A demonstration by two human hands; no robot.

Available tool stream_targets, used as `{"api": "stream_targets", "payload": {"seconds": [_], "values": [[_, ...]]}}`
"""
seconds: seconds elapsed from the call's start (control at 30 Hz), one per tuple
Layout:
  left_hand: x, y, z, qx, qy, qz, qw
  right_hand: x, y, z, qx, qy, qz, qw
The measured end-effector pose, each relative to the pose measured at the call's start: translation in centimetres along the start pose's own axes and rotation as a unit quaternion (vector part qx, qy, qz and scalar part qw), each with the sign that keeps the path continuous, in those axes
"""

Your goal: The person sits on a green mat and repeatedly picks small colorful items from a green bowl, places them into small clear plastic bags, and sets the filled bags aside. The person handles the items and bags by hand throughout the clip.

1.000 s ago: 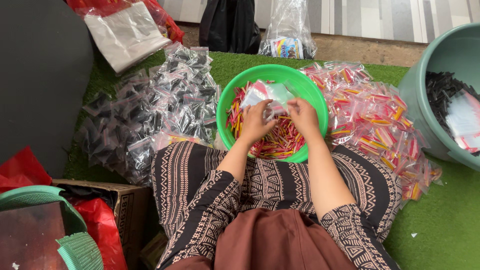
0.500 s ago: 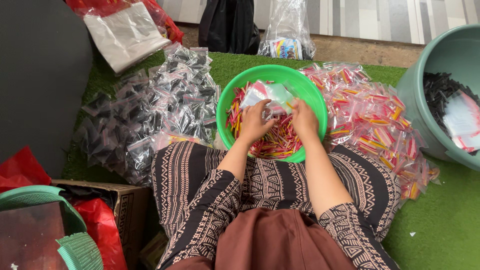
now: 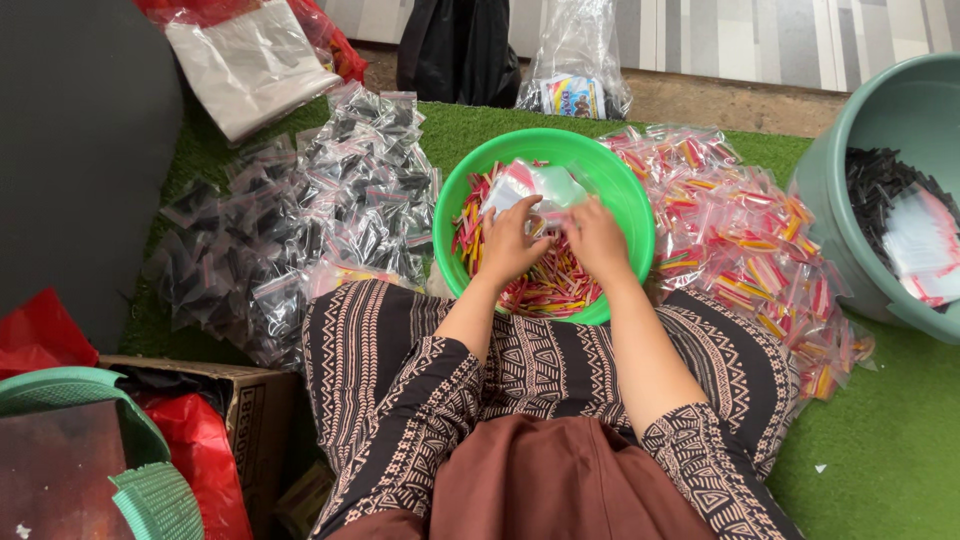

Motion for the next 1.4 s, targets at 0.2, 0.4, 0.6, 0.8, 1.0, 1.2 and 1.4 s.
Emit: {"api": "stream_targets", "payload": {"seconds": [0.2, 0.4, 0.6, 0.8, 1.0, 1.2, 1.4], "values": [[0.0, -0.1, -0.2, -0.02, 0.008, 0.002, 1.0, -1.0, -6.0, 2.3, -0.143, -0.047, -0.095, 0.984], [0.0, 0.4, -0.3, -0.018, 0.002, 0.011, 1.0, -0.4, -5.6, 3.9, -0.109, -0.088, -0.082, 0.987], [-0.1, 0.3, -0.6, -0.013, 0.005, 0.005, 1.0, 0.9, 1.6, 3.2, 0.154, -0.069, 0.048, 0.985], [-0.2, 0.4, 0.0, 0.006, -0.007, 0.0, 1.0, 0.7, 4.8, -3.2, 0.047, 0.075, 0.033, 0.996], [-0.2, 0.2, 0.2, 0.021, -0.005, -0.015, 1.0, 0.4, 3.7, -2.6, 0.056, 0.08, 0.025, 0.995], [-0.2, 0.2, 0.3, 0.016, -0.018, -0.002, 1.0, 0.1, -2.5, 4.5, -0.059, -0.103, -0.066, 0.991], [-0.3, 0.4, 0.3, 0.011, -0.01, -0.006, 1.0, -0.4, -4.3, 4.9, -0.173, -0.125, -0.041, 0.976]]}}
Point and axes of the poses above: each hand's wrist, its own x-axis towards the middle knuckle, its own y-axis out of the back of the hand, z = x × y, the point moved 9 cm from there along x, towards the middle knuckle, and after that the axes turned 1 degree about y, right-handed, at the moved point
